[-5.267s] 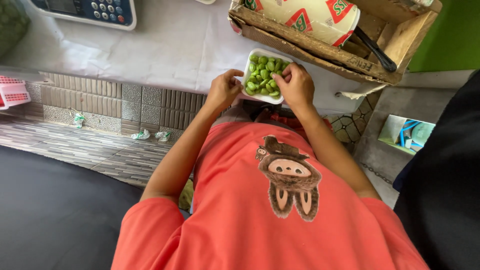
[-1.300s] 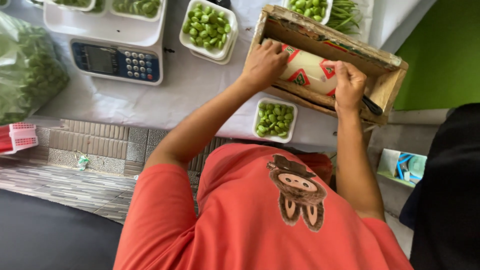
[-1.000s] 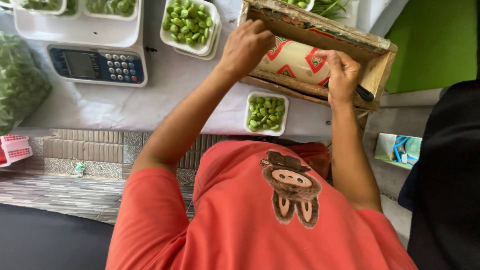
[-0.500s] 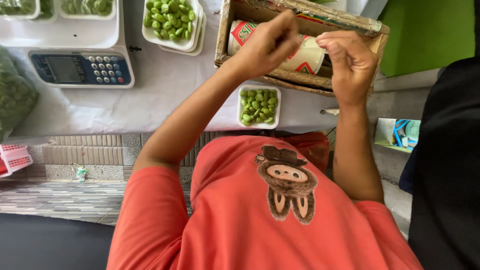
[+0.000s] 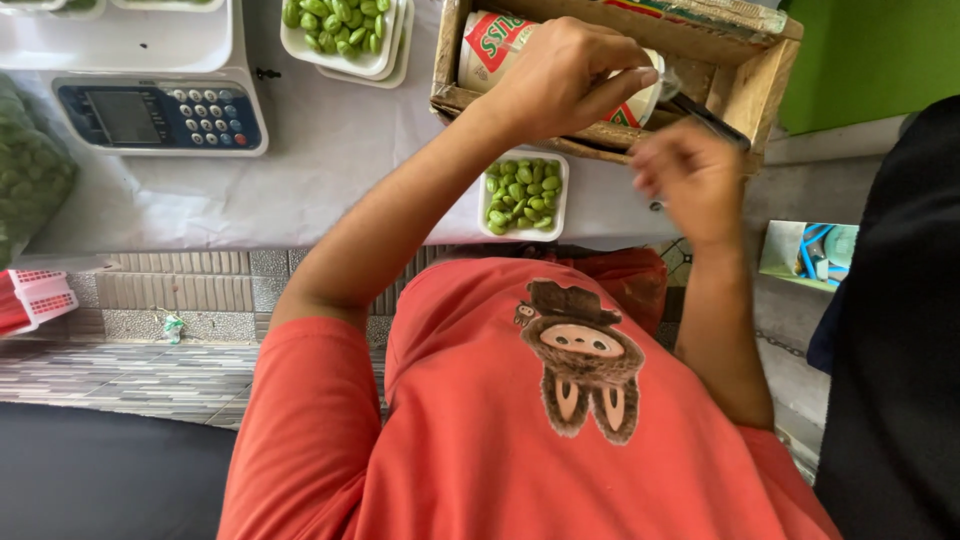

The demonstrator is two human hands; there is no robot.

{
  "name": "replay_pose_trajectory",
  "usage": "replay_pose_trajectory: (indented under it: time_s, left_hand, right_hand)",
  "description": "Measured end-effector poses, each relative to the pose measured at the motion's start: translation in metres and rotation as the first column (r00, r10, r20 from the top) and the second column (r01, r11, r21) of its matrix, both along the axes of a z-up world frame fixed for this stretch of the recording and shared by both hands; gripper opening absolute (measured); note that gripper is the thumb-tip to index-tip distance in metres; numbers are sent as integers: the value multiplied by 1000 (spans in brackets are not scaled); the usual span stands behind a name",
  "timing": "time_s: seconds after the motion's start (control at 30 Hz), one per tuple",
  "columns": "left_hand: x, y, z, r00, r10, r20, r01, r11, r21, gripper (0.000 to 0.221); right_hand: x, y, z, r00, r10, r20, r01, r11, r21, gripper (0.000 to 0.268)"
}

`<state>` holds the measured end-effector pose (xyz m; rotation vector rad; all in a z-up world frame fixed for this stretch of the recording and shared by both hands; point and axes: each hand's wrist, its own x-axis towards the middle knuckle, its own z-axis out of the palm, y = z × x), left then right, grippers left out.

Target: Packaging green vegetables into foam trays and sealing them with plastic wrap

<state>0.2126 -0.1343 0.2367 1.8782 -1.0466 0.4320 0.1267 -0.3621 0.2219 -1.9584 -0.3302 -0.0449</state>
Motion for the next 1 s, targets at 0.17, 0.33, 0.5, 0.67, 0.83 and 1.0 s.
replay_pose_trajectory:
  time_s: [0.17,0.33,0.5,0.67,0.83,1.0]
  left_hand:
    - [3,1,6,991,86,98,-93,993,72,33]
    - [4,-1,7,994,72,81,-81,992,100,29]
    - [5,0,8,997,22,80,-32,992,120,32]
    - [9,0,5,995,72,62,-80,987,142,24]
    - [13,-5,1,985,158,62,-167,970,179,28]
    - [17,-8,-3,976,215,26,-216,962,166,30]
  right_hand:
    - [-23,4,-118,718,-65,-693,-280,884,-373,16]
    - [-36,14,-188,698,-140,-702,-35,973,-228,10]
    - [-39,26,-189,715,-178,-676,0,967,-255,7]
    - [-43,36,-197,646,-52,-761,225,966,124,19]
    - [-48,39,-190,576,122,-808,265,907,326,45]
    - [-53,40,-146,598,225,-769,258,854,451,51]
